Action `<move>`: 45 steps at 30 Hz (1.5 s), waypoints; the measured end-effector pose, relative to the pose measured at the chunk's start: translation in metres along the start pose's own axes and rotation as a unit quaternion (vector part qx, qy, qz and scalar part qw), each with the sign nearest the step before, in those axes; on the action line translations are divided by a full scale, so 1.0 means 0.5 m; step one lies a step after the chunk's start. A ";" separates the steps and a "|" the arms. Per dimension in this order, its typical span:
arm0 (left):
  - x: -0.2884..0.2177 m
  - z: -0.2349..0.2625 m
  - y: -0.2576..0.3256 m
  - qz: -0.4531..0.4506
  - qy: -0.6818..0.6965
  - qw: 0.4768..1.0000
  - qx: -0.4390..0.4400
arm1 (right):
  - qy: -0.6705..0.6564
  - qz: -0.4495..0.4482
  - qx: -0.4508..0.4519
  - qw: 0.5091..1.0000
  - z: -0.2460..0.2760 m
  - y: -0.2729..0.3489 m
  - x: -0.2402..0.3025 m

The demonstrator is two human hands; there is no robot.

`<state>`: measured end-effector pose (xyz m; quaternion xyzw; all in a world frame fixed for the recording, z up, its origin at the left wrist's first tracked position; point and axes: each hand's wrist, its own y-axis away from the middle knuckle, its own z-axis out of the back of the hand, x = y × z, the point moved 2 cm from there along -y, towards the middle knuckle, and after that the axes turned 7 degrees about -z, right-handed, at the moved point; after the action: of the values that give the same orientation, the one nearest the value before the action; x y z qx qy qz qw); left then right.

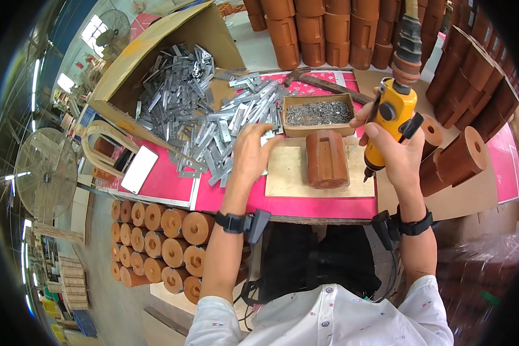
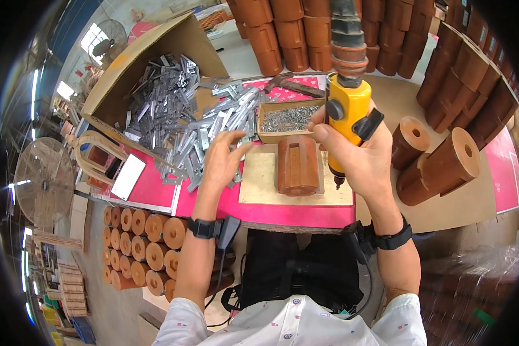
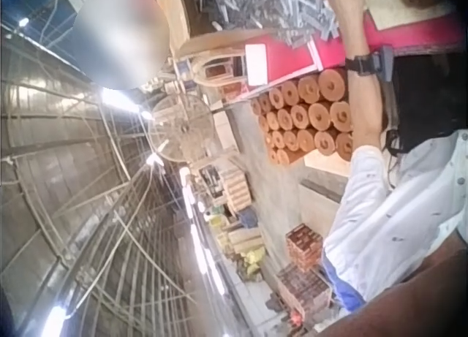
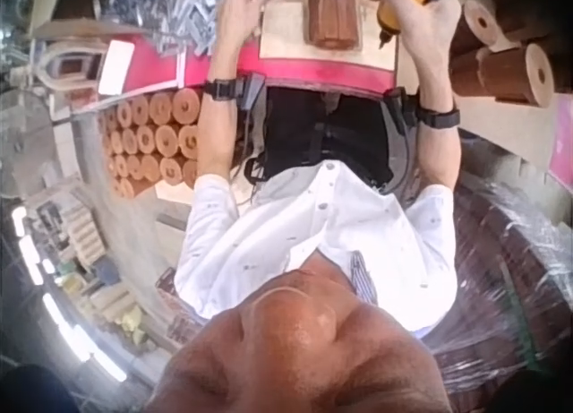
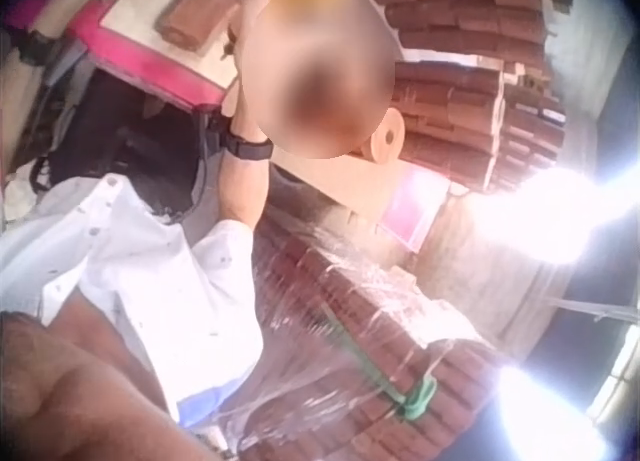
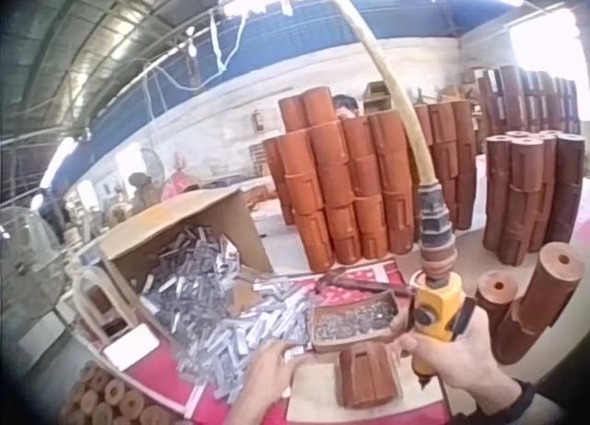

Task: Attaching metal plates to wooden cylinders using a power screwdriver.

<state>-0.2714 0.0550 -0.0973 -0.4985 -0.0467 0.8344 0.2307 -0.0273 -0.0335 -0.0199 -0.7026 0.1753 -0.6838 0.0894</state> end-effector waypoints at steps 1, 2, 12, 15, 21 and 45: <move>0.025 0.017 0.004 0.020 -0.183 0.983 0.019 | -0.026 -0.016 -0.008 1.000 -0.002 0.001 0.002; 0.044 0.031 0.010 0.042 -0.359 0.932 0.037 | -0.053 -0.032 -0.014 0.998 -0.004 0.002 0.002; 0.046 0.044 0.044 -0.006 -0.305 0.941 0.147 | -0.026 0.002 -0.002 1.000 -0.004 0.003 -0.008; 0.053 0.051 0.043 0.001 -0.261 0.944 0.201 | -0.030 0.001 -0.002 1.000 -0.008 0.003 -0.010; 0.063 0.059 0.049 -0.012 -0.244 0.950 0.194 | -0.027 -0.002 -0.004 1.000 -0.013 0.004 -0.010; -0.172 -0.090 0.104 -0.381 -0.184 0.906 -0.010 | -0.043 -0.011 -0.002 0.999 0.003 -0.004 -0.002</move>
<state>-0.2163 -0.0349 -0.0663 -0.2824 -0.2835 0.7592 0.5134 -0.0256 -0.0314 -0.0199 -0.7337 0.1643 -0.6534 0.0879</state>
